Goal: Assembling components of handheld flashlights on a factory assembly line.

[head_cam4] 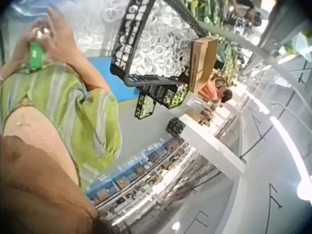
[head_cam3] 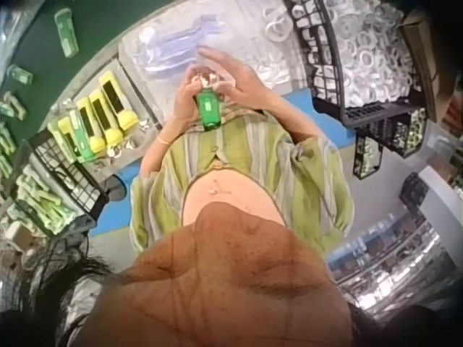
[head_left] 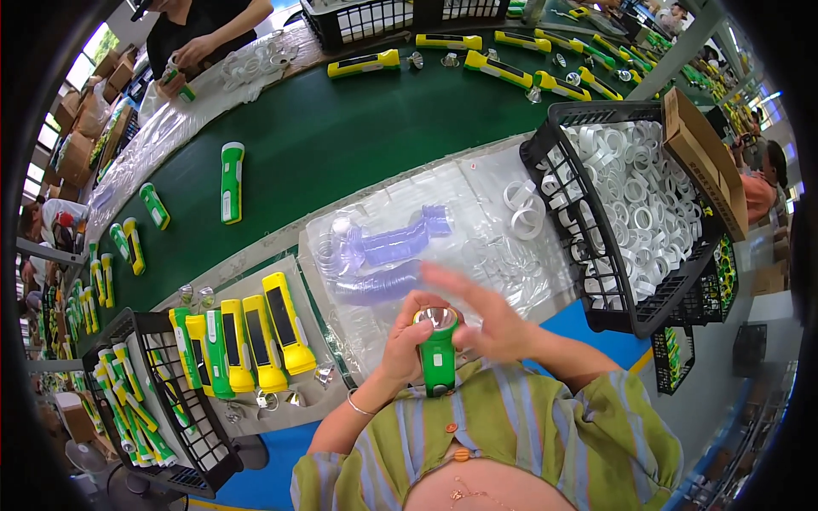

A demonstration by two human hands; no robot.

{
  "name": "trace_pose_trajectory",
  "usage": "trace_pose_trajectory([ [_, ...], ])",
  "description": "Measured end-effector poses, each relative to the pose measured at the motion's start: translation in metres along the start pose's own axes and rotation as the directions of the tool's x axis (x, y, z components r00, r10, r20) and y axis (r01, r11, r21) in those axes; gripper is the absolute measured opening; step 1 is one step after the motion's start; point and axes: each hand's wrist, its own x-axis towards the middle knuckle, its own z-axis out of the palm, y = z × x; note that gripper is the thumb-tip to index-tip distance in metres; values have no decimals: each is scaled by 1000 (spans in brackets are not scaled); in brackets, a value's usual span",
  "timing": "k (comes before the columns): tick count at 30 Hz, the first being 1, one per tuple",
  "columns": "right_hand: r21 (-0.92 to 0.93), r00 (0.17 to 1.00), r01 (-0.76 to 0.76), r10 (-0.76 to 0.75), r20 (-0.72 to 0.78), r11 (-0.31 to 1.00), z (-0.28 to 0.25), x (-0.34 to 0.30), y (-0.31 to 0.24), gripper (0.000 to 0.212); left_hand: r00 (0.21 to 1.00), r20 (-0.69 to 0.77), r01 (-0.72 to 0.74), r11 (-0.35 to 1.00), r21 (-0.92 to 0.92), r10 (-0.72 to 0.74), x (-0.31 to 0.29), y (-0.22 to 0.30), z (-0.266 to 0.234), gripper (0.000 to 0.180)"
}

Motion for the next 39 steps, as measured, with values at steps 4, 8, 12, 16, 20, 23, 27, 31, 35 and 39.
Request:
trace_pose_trajectory([
  [4, -840, 979, -182, 13, -204, 512, -34, -10, 76, 39, 984, 174, -23, 999, -46, 31, 4, 6, 1, 31],
  [8, -868, 970, -87, -159, -186, 488, -41, -22, 94, 30, 982, 184, -32, 999, -43, 39, 2, 5, 7, 32],
  [12, -718, 911, 158, -381, -159, 678, -40, -7, 34, 23, 991, 114, -67, 998, 20, 64, 0, 6, 6, 35],
  [16, -564, 893, 404, -443, 75, 720, -19, -11, -9, 24, 998, 53, 12, 993, 113, -18, -6, 6, 9, 41],
  [20, -544, 899, 407, -428, 96, 734, -20, -11, -7, 28, 998, 61, 17, 981, 194, -29, -4, 6, 15, 41],
  [23, -544, 918, 366, -390, 77, 755, -21, -14, -6, 28, 999, -2, 53, 987, 151, -53, 0, 7, 17, 37],
  [27, -694, 870, -186, -212, -445, 696, -43, -25, 45, 22, 999, -44, -11, 998, 57, 13, 7, 13, 12, 27],
  [31, -766, 827, -446, -115, -551, 462, -77, -44, 98, 22, 998, -60, 35, 999, 9, -35, 9, 14, 9, 27],
  [35, -841, 860, -232, -300, -412, 489, -76, -33, 90, 19, 993, -112, 47, 996, 77, -38, 13, 13, 13, 32],
  [39, -428, 970, -129, 25, -241, 894, -55, -17, 35, 17, 993, -94, 77, 997, 29, -74, 10, 13, 7, 36],
])
